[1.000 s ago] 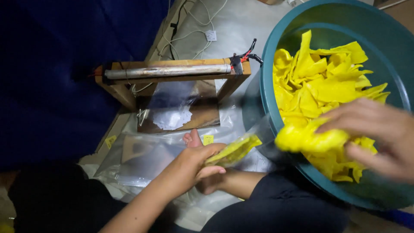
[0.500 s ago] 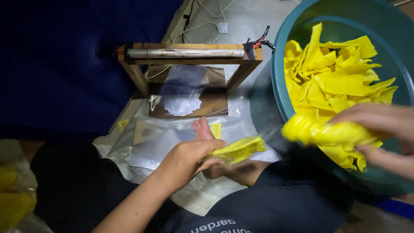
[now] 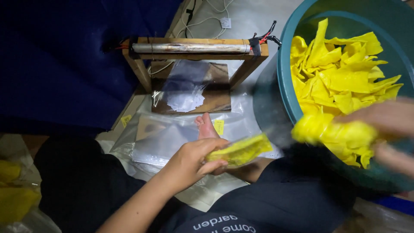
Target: The person repeatedly picks yellow food pieces from a green basin, places them into clear plastic bags, and seals each bag using a heated sealing bar. The sealed bags are set aside on the floor.
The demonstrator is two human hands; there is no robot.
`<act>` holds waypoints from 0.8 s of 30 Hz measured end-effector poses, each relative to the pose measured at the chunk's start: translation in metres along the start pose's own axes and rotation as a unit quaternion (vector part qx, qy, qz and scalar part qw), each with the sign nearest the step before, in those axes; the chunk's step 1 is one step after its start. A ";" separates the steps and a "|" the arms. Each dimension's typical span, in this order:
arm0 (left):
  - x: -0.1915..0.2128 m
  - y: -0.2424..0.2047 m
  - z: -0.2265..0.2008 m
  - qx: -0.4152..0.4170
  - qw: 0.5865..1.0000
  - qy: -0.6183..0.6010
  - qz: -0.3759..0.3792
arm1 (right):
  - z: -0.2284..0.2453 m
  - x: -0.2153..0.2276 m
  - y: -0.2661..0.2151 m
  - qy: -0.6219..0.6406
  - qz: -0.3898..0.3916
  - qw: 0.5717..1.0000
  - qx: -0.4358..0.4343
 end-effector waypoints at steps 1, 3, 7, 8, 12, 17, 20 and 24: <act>-0.003 0.000 0.002 -0.001 1.000 -0.001 0.000 | -0.021 -0.012 -0.006 -0.001 0.000 1.000 -0.001; -0.007 0.001 0.010 0.027 0.999 -0.047 -0.007 | -0.069 -0.023 -0.020 -0.079 -0.109 0.988 -0.071; -0.028 0.003 0.020 0.044 0.996 -0.077 0.025 | 0.055 -0.023 0.010 -0.098 -0.154 0.982 -0.040; -0.035 0.003 0.023 0.036 0.996 -0.083 0.025 | 0.072 -0.039 0.015 -0.034 -0.129 0.991 -0.011; -0.043 0.016 0.011 0.062 0.988 -0.118 0.084 | 0.104 -0.062 0.037 0.083 -0.134 0.984 0.083; -0.071 0.013 0.043 0.157 0.976 -0.121 0.092 | 0.089 -0.078 0.037 0.086 -0.210 0.974 0.013; -0.074 0.020 0.041 0.174 0.972 -0.111 0.111 | 0.081 -0.081 0.039 0.078 -0.191 0.978 -0.014; -0.075 0.023 0.041 0.182 0.963 -0.122 0.156 | 0.074 -0.083 0.042 0.152 -0.108 0.982 0.031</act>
Point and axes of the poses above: each hand's wrist, its own y-axis towards the middle knuckle, its own x-axis out of the back of the hand, z = x × y, the point moved 5 cm from there along y, towards the middle knuckle, and after that the axes turned 7 degrees about -y, right-handed, at the moved point
